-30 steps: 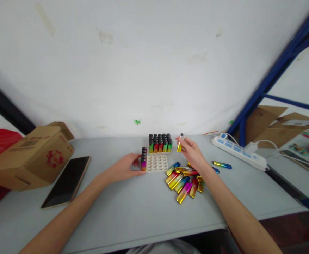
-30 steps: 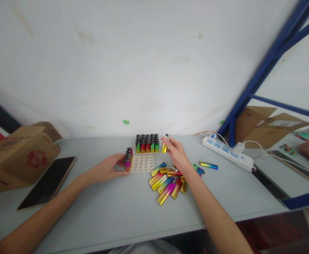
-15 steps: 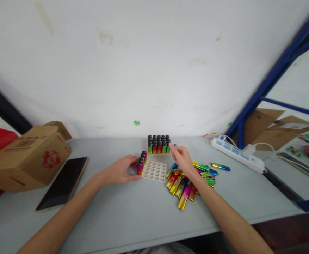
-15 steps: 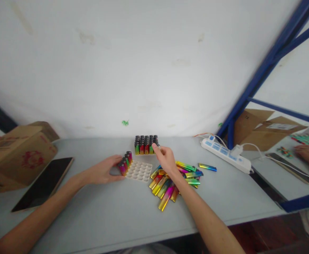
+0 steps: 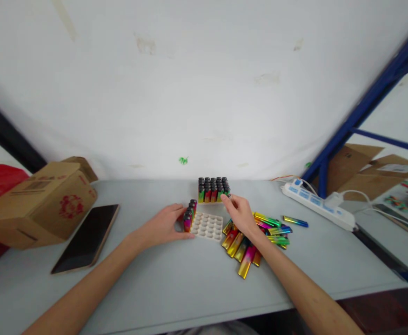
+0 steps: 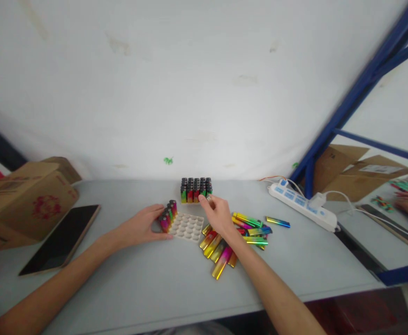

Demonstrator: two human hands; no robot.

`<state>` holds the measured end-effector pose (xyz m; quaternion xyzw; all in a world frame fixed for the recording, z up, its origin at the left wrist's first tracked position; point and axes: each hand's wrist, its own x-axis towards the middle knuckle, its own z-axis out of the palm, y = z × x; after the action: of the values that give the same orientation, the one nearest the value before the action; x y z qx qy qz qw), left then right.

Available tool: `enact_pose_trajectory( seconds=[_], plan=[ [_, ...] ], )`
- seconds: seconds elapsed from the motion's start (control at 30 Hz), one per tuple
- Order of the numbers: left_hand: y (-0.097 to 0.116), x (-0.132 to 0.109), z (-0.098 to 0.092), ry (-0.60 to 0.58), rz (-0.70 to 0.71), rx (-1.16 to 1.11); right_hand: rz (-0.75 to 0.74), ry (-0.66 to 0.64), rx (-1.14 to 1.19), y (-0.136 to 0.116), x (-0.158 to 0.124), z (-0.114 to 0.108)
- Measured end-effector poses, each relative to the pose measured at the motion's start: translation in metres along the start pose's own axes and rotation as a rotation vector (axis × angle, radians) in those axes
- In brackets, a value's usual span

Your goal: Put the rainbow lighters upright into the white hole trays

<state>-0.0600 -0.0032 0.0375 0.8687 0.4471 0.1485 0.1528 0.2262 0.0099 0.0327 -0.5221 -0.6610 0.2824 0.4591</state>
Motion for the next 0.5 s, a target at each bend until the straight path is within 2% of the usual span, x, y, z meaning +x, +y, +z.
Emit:
enact_pose_trajectory(
  seconds=[0.13,0.33,0.5],
  plan=[
    [0.003,0.0,-0.001,-0.01,-0.009,0.021,-0.017,-0.03,-0.015,0.0,-0.001,-0.001],
    [-0.003,-0.001,0.004,-0.007,0.018,0.038,-0.045,-0.039,-0.029,-0.002,0.0,-0.005],
    [-0.005,-0.002,0.006,-0.015,0.016,0.07,-0.158,-0.197,-0.031,-0.01,-0.004,-0.008]
  ],
)
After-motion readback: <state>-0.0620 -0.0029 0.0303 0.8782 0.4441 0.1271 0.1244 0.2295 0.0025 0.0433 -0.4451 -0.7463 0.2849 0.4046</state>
